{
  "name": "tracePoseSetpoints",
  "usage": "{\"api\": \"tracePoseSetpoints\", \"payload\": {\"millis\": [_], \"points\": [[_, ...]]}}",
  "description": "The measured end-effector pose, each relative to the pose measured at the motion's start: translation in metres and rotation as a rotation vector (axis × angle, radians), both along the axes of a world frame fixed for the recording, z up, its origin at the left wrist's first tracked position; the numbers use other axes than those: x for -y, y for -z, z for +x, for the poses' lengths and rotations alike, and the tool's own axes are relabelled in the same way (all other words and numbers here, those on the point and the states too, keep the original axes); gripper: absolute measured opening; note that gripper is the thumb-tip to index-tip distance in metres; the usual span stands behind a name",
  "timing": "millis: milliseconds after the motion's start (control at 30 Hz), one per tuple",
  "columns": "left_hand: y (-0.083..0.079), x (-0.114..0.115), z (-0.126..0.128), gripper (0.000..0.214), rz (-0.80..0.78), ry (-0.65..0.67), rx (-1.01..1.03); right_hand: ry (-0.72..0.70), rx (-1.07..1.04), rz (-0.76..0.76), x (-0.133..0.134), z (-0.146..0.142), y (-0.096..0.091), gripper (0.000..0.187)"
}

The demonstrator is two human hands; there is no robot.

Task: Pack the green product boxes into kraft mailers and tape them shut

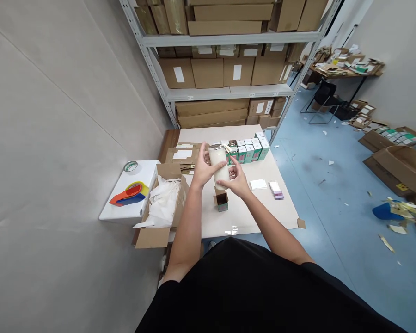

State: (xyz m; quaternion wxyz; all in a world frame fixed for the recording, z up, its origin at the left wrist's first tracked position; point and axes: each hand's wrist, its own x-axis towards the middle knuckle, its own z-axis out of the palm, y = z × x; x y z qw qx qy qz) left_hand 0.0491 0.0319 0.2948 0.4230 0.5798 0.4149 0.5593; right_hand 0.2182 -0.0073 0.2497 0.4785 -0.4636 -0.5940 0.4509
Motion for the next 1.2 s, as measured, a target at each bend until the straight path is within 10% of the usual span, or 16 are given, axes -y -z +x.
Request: {"api": "tracePoseSetpoints", "payload": {"millis": [200,400,567,1200], "points": [[0.003,-0.005,0.006,0.115,-0.042,0.044,0.084,-0.182,-0.116,-0.003,0.006,0.003,-0.005,0.117],[0.002,-0.002,0.013,0.124,-0.047,0.046,0.057,0.008,-0.021,0.010,0.009,0.005,-0.005,0.126],[0.003,-0.003,0.011,0.130,-0.068,0.052,0.101,-0.167,-0.117,-0.010,0.008,0.008,-0.002,0.118],[0.009,-0.003,0.016,0.134,-0.057,-0.085,0.065,-0.005,-0.032,0.009,0.010,0.006,0.006,0.129]]}}
